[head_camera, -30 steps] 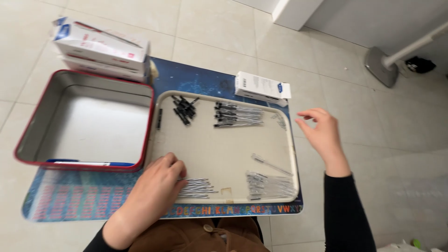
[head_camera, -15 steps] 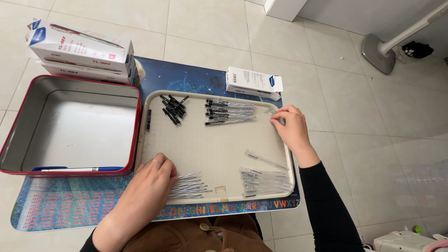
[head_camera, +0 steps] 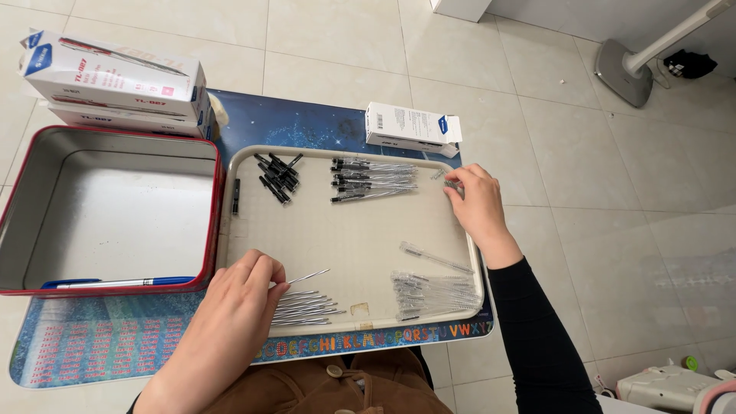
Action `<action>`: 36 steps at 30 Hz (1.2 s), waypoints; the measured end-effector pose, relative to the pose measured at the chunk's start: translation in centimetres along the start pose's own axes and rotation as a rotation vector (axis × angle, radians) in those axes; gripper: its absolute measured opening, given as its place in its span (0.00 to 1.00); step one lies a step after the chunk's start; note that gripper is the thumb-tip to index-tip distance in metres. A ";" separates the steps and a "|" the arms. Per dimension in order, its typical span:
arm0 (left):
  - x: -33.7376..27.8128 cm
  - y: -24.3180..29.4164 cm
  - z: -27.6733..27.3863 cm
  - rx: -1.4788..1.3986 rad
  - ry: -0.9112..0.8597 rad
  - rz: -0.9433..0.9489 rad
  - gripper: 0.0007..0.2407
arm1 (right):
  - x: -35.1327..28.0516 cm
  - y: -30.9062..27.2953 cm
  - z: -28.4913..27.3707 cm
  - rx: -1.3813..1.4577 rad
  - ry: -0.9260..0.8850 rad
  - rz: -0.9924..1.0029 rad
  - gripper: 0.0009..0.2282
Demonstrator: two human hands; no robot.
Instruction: Manually assembling pens by inserting ink refills and attaching caps to pen barrels.
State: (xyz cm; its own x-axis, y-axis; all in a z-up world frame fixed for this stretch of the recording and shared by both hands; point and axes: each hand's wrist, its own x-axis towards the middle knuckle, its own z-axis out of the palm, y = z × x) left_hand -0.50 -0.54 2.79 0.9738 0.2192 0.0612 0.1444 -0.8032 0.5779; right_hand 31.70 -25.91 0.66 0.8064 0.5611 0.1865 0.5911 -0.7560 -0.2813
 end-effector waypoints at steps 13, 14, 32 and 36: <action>0.1 0.2 0.0 -0.006 -0.034 0.010 0.06 | -6.6 -7.9 -5.8 0.117 -0.502 0.111 0.09; 0.1 0.3 0.1 -0.006 -0.036 0.038 0.05 | -7.2 -7.4 -5.0 0.106 -0.468 0.064 0.07; 0.9 4.0 -0.5 0.059 0.313 0.354 0.03 | -11.5 -13.9 -6.0 0.318 -0.201 -0.419 0.07; 0.9 4.0 -0.6 0.070 0.320 0.350 0.04 | -11.7 -13.8 -6.2 0.320 -0.194 -0.389 0.07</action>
State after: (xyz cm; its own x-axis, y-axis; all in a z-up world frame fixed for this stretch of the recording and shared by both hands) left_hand 0.88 -3.20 5.65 0.8645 0.0798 0.4963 -0.1600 -0.8923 0.4222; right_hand 14.24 -24.17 8.22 0.4929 0.8541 0.1659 0.7867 -0.3560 -0.5044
